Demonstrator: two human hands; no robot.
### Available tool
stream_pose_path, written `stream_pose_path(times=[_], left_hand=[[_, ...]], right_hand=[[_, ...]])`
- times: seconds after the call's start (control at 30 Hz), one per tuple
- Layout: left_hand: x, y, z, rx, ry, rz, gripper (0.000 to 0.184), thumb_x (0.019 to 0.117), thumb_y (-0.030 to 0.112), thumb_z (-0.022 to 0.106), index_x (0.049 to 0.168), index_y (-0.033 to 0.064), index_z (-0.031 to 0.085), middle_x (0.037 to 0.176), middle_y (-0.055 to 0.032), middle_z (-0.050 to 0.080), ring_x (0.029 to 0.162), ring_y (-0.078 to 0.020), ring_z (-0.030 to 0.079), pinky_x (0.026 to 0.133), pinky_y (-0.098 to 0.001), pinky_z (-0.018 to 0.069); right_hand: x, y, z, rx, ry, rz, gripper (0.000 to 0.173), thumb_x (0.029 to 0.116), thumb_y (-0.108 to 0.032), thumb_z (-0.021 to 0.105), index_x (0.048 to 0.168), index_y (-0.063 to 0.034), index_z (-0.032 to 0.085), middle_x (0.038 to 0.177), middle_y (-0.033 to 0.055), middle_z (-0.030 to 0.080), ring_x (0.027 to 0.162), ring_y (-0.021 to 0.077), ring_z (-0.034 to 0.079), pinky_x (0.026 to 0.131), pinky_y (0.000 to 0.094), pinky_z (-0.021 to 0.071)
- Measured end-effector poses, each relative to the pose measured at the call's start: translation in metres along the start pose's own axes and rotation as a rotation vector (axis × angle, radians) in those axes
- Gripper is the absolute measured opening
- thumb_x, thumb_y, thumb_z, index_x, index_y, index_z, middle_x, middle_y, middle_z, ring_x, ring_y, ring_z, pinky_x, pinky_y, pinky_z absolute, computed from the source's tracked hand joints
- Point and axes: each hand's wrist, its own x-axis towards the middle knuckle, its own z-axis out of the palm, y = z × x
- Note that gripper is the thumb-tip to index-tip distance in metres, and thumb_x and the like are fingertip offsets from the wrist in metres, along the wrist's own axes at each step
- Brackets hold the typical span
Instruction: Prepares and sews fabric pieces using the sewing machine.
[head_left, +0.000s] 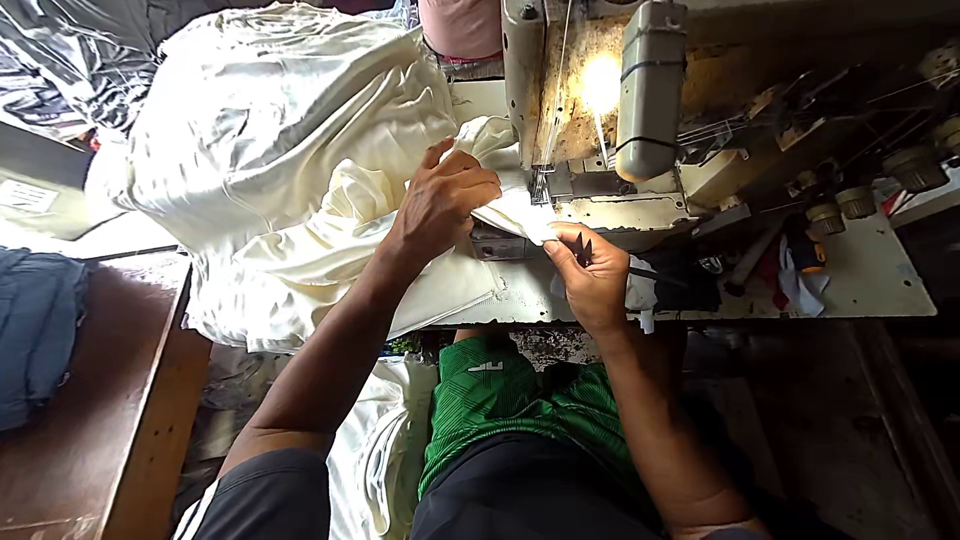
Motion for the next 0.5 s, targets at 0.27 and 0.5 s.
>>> stream_pose_path(times=[0.27, 0.5], left_hand=[[0.002, 0.008, -0.005, -0.084, 0.001, -0.021, 0.033, 0.094, -0.001, 0.053, 0.114, 0.0149, 0.074, 0.131, -0.0047, 0.068, 0.129, -0.0283, 0.059, 0.119, -0.0568, 0.0335], [0.006, 0.025, -0.047, -0.048, -0.242, -0.016, 0.053, 0.093, 0.069, 0.057, 0.095, 0.0178, 0.072, 0.142, -0.0113, 0.055, 0.139, -0.0355, 0.046, 0.117, -0.0634, 0.03]], right_hand=[[0.007, 0.002, 0.004, 0.002, 0.0, -0.033, 0.013, 0.0959, 0.003, 0.066, 0.106, 0.001, 0.073, 0.113, 0.0108, 0.073, 0.095, 0.0163, 0.071, 0.078, 0.03, 0.0612], [0.011, 0.003, 0.004, -0.044, -0.011, -0.042, 0.016, 0.0978, 0.002, 0.063, 0.109, -0.0012, 0.074, 0.112, 0.0084, 0.074, 0.095, 0.0148, 0.071, 0.079, 0.0296, 0.0608]])
